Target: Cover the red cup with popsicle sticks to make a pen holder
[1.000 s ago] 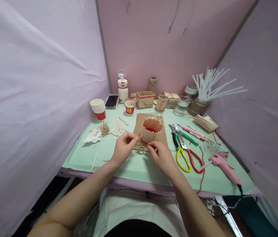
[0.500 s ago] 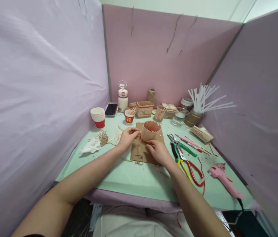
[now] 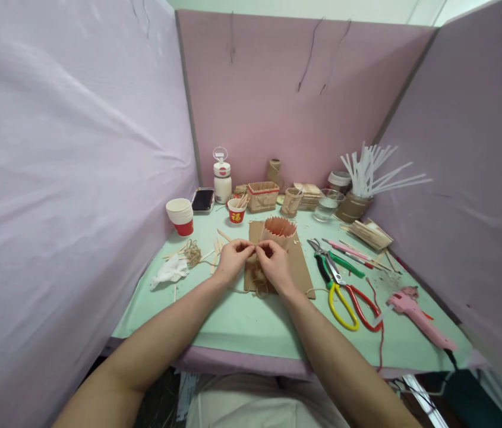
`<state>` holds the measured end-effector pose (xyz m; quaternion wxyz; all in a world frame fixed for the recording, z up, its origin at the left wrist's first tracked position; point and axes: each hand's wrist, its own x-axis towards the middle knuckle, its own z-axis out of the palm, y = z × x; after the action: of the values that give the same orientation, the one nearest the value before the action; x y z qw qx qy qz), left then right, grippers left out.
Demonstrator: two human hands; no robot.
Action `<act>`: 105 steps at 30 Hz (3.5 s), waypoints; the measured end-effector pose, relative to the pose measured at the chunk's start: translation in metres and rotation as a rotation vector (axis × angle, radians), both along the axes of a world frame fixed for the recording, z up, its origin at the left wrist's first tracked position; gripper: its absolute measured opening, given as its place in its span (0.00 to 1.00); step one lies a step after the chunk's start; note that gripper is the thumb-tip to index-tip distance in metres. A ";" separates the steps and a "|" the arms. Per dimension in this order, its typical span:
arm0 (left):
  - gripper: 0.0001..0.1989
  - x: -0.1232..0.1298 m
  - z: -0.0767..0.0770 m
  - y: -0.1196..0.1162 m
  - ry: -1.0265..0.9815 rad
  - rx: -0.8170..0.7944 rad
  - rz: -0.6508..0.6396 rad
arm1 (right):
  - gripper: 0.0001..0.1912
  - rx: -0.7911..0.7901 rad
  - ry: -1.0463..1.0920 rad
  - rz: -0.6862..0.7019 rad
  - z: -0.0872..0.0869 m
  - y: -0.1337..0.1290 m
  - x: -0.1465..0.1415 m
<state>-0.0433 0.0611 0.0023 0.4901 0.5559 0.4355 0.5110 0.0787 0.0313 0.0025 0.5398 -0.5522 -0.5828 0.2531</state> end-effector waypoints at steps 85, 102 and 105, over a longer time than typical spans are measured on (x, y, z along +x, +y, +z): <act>0.15 0.009 -0.013 0.001 0.010 0.063 -0.011 | 0.07 0.081 -0.139 -0.080 -0.012 -0.001 0.017; 0.12 0.011 -0.011 -0.006 0.058 0.063 0.032 | 0.07 0.097 -0.142 -0.101 -0.016 0.000 0.019; 0.14 0.011 -0.011 -0.005 0.041 0.052 0.020 | 0.07 0.120 -0.174 -0.092 -0.017 0.001 0.018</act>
<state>-0.0320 0.0559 -0.0082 0.4614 0.5742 0.4377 0.5156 0.0968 0.0319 -0.0149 0.5302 -0.5651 -0.6156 0.1436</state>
